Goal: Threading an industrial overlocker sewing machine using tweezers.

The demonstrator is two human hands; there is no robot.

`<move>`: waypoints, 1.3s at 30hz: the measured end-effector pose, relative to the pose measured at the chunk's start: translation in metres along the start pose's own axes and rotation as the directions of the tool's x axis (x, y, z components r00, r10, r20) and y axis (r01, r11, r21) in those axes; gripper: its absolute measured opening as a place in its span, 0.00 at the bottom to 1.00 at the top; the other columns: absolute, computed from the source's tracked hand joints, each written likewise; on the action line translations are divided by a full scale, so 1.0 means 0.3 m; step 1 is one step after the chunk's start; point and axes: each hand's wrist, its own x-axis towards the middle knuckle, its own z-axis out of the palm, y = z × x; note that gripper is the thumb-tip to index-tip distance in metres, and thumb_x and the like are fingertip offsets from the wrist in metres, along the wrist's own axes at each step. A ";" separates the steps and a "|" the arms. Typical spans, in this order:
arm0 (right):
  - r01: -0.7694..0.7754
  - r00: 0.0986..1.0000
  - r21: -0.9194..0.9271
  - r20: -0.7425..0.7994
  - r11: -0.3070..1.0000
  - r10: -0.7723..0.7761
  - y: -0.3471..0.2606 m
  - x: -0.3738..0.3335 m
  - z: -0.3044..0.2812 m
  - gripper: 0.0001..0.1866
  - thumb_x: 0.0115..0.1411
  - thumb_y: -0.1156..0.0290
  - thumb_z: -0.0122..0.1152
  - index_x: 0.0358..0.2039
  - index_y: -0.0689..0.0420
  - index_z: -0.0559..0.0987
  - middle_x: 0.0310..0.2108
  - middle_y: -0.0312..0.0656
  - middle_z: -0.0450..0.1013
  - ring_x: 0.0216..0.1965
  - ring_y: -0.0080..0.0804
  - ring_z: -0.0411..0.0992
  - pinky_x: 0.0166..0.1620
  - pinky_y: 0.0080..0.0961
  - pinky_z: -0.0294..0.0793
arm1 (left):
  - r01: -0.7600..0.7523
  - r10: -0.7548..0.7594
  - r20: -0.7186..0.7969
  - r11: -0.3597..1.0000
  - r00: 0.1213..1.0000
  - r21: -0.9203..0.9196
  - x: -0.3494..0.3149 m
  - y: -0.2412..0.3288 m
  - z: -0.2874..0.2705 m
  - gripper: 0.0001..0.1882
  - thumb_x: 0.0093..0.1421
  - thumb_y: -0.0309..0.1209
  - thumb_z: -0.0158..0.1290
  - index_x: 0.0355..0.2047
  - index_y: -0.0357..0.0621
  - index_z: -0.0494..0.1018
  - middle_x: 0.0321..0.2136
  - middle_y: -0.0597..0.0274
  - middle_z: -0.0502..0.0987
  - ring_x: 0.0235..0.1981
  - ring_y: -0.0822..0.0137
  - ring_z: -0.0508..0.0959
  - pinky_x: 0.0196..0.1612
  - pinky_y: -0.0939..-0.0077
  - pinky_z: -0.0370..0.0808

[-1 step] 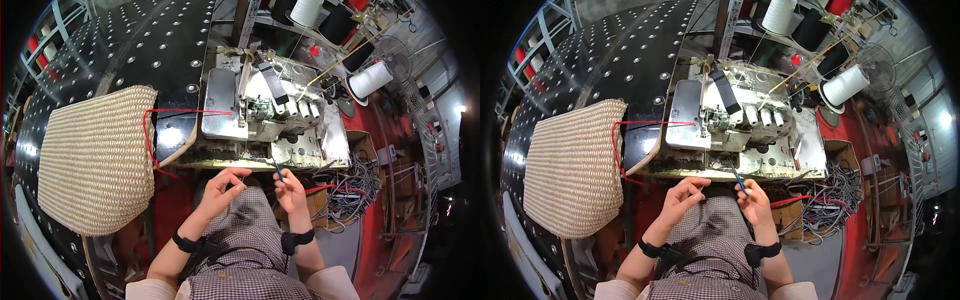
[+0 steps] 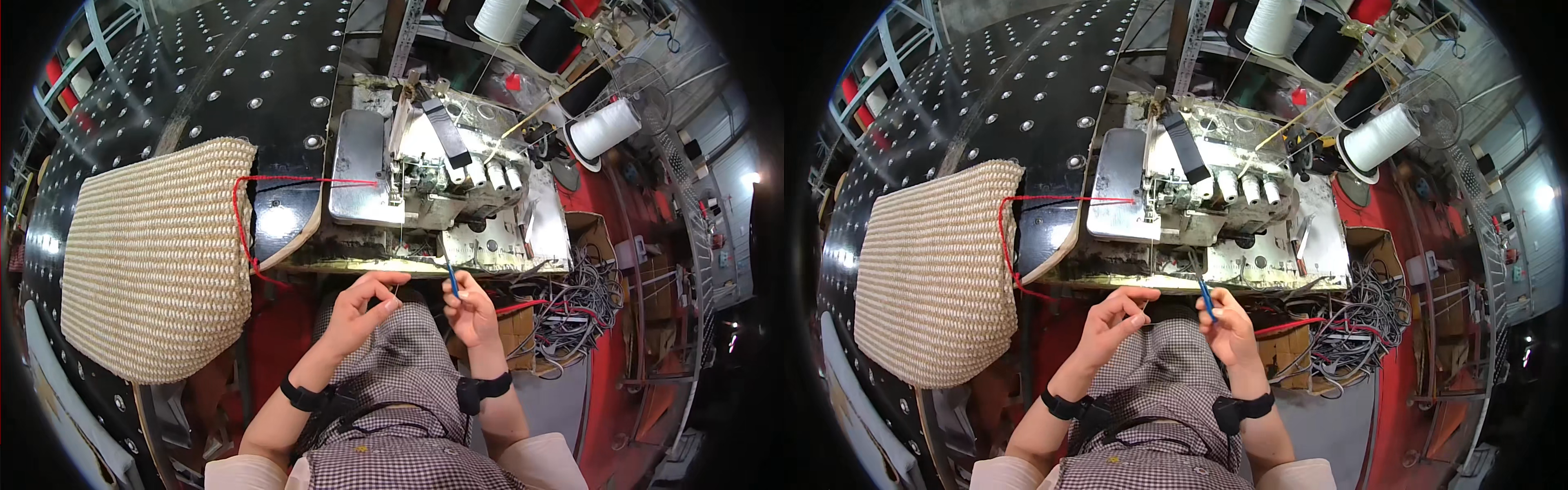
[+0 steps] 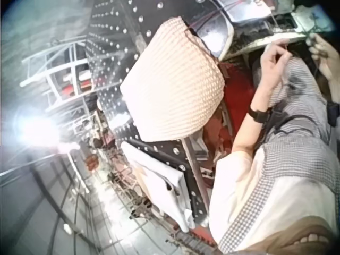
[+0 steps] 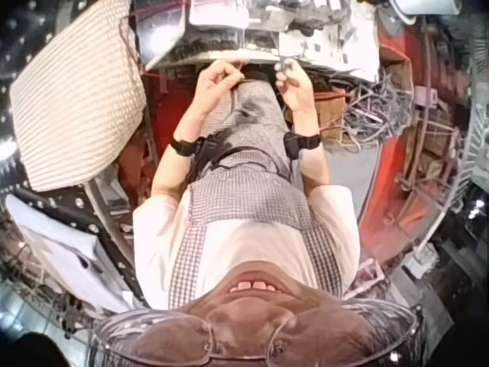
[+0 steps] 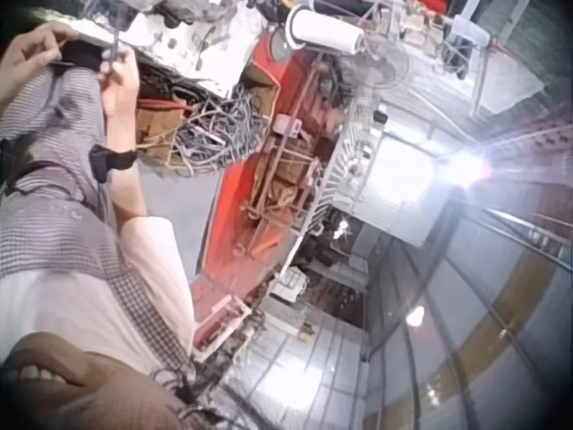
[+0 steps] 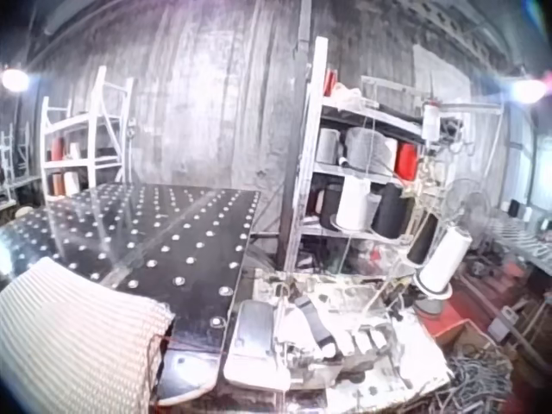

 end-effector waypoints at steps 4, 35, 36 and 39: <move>0.087 0.987 -0.210 0.149 0.974 -0.056 0.003 0.028 0.122 0.31 0.50 0.82 0.48 0.56 0.57 0.55 0.35 0.45 0.67 0.26 0.25 0.65 0.30 0.20 0.67 | -0.043 0.047 0.034 0.994 0.998 -0.102 0.002 0.002 -0.002 0.07 0.58 0.29 0.54 0.25 0.38 0.73 0.52 0.49 0.70 0.55 0.60 0.68 0.60 0.64 0.59; 0.577 0.691 -0.649 0.712 -0.496 -0.127 -0.111 0.035 0.326 0.25 0.49 0.70 0.65 0.50 0.51 0.75 0.23 0.35 0.67 0.20 0.30 0.68 0.22 0.25 0.68 | 0.196 -0.124 0.157 0.759 0.980 -0.621 0.053 0.057 -0.005 0.08 0.57 0.32 0.55 0.26 0.39 0.75 0.58 0.38 0.62 0.61 0.59 0.61 0.62 0.62 0.56; 0.578 0.690 -0.649 0.712 -0.495 -0.128 -0.114 0.039 0.328 0.25 0.49 0.70 0.65 0.50 0.51 0.75 0.23 0.35 0.67 0.20 0.30 0.68 0.22 0.25 0.68 | 0.197 -0.120 0.163 0.753 0.979 -0.627 0.054 0.060 -0.005 0.09 0.56 0.32 0.55 0.25 0.39 0.75 0.58 0.38 0.62 0.62 0.58 0.61 0.63 0.61 0.56; 0.595 0.677 -0.622 0.729 -0.509 -0.099 -0.126 0.047 0.329 0.22 0.50 0.70 0.65 0.48 0.51 0.77 0.22 0.35 0.66 0.20 0.30 0.69 0.22 0.25 0.68 | 0.221 -0.146 0.170 0.740 0.975 -0.635 0.059 0.059 -0.007 0.09 0.56 0.31 0.55 0.25 0.38 0.75 0.58 0.36 0.62 0.63 0.57 0.59 0.63 0.61 0.55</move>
